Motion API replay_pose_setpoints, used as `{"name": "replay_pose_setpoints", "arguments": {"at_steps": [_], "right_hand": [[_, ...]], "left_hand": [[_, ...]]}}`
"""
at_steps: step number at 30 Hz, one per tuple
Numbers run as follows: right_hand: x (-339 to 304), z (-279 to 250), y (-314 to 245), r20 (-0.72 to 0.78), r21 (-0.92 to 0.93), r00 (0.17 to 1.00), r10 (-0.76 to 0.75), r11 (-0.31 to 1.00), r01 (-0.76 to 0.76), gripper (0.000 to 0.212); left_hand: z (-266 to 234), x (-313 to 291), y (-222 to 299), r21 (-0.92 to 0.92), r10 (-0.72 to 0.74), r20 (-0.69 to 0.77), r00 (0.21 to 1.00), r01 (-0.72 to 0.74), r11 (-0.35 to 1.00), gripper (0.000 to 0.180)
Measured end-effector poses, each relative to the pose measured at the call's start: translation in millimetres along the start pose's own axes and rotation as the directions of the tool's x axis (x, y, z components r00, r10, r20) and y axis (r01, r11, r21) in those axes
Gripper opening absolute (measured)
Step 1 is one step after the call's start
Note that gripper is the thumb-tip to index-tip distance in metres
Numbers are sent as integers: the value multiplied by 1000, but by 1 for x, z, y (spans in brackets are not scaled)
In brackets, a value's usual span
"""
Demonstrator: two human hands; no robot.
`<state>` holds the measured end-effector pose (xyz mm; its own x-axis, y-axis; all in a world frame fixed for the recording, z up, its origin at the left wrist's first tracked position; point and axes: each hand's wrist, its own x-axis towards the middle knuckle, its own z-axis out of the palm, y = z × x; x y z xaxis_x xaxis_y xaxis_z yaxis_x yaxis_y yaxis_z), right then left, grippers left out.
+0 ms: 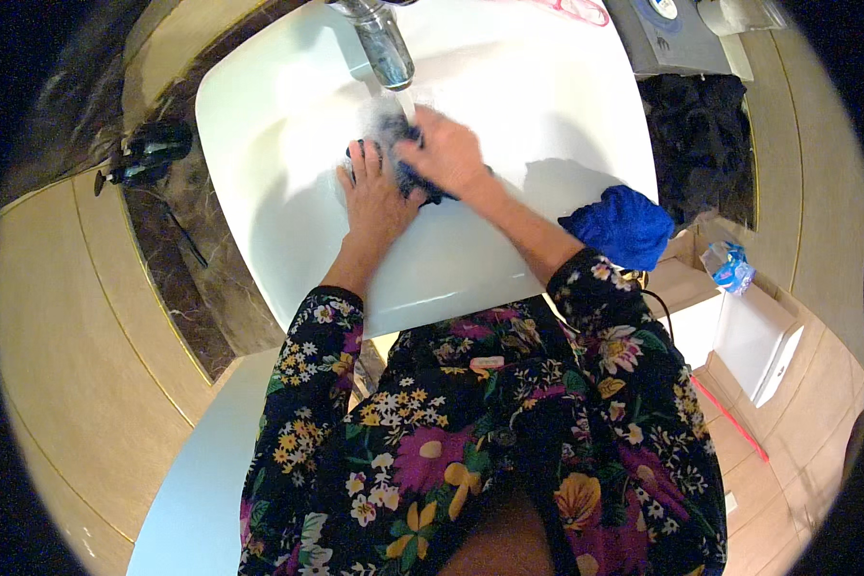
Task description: The person washes a pair of black sandals with gold patterns in a bathroom sink, rinses them, and places them on the floor. Then the person washes a blue cloth under running water, wrings it out, and sets it aside.
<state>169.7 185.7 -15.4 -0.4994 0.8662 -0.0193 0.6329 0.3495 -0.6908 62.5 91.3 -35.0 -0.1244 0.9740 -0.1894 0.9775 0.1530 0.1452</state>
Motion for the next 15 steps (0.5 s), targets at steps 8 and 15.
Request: {"name": "replay_pose_setpoints", "arguments": {"at_steps": [8,15], "right_hand": [[10,5,39,88,-462,981,-174,865,195,27],[26,-16,59,-183,-336,974,132,923,-188,16]], "left_hand": [[3,1,5,32,2,-54,999,0,1000,59],[2,2,4,12,28,-84,996,-27,1000,58]]}}
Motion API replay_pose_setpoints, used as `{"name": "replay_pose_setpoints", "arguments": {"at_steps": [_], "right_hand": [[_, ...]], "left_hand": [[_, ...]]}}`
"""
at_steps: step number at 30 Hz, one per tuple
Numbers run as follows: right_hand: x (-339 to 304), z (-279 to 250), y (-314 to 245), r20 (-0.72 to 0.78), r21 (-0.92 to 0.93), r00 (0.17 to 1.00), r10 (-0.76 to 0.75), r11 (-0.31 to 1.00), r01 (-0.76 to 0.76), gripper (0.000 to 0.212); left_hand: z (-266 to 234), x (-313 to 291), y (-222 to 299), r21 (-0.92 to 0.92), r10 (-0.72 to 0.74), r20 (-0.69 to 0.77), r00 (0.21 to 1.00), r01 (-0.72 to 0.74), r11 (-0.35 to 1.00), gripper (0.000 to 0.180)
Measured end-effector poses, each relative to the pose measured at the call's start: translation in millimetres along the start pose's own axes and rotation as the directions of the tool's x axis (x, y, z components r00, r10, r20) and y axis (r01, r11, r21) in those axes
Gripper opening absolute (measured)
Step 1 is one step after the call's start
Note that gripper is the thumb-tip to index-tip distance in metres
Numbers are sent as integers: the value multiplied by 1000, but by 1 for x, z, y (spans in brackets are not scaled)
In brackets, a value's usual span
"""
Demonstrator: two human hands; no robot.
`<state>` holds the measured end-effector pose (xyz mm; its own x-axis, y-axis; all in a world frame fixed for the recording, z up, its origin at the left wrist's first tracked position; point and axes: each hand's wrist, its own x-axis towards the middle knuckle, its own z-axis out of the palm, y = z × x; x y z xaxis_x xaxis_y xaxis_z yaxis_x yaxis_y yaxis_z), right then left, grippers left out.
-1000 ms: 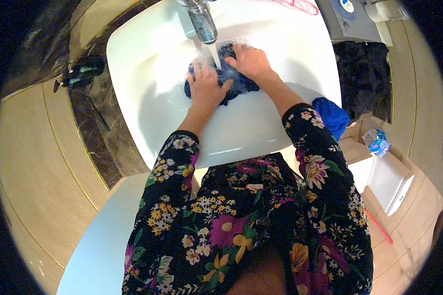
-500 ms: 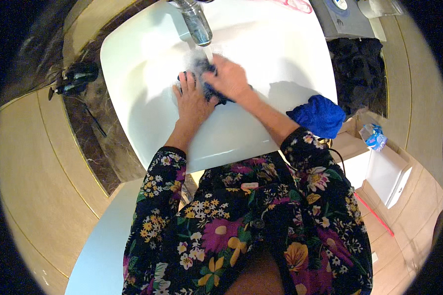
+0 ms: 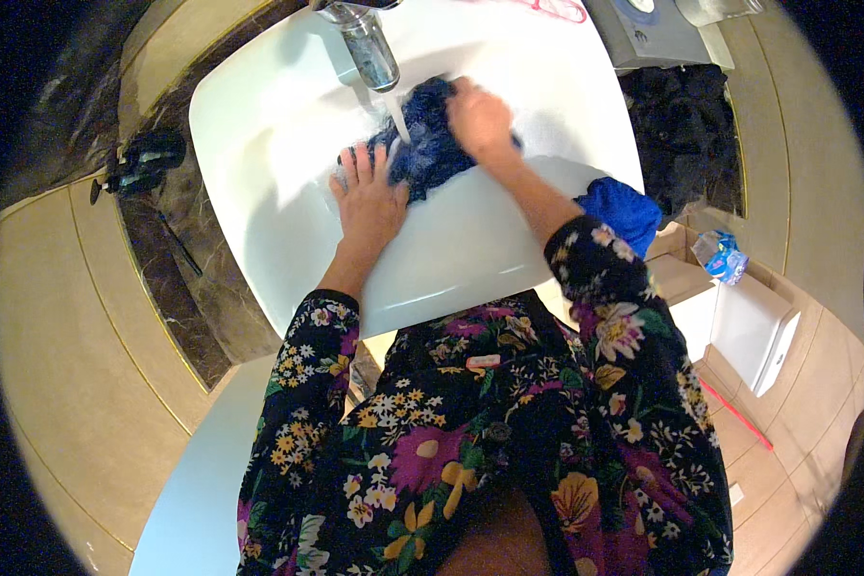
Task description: The person washes a pair of black sandals with gold patterns in a bathroom sink, rinses them, and places them on the floor. Then the person washes a blue cloth under running water, wrings it out, and sets it aside.
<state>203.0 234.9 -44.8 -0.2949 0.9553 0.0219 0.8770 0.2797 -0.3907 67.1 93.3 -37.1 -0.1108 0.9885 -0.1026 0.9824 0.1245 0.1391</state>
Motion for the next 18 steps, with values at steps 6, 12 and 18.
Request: {"name": "replay_pose_setpoints", "arguments": {"at_steps": [6,12,18], "right_hand": [[-41,20,-52,67,40,875,-480,877,479,11],[13,-3,20,128,-90,985,-115,988,127,17],[-36,9,-62,119,268,956,-269,935,230,21]], "left_hand": [[5,0,-8,9,-39,132,991,38,999,56],[-1,1,-4,-29,-25,76,997,27,999,57],[6,-3,-10,-6,-14,97,995,14,1000,52]]}}
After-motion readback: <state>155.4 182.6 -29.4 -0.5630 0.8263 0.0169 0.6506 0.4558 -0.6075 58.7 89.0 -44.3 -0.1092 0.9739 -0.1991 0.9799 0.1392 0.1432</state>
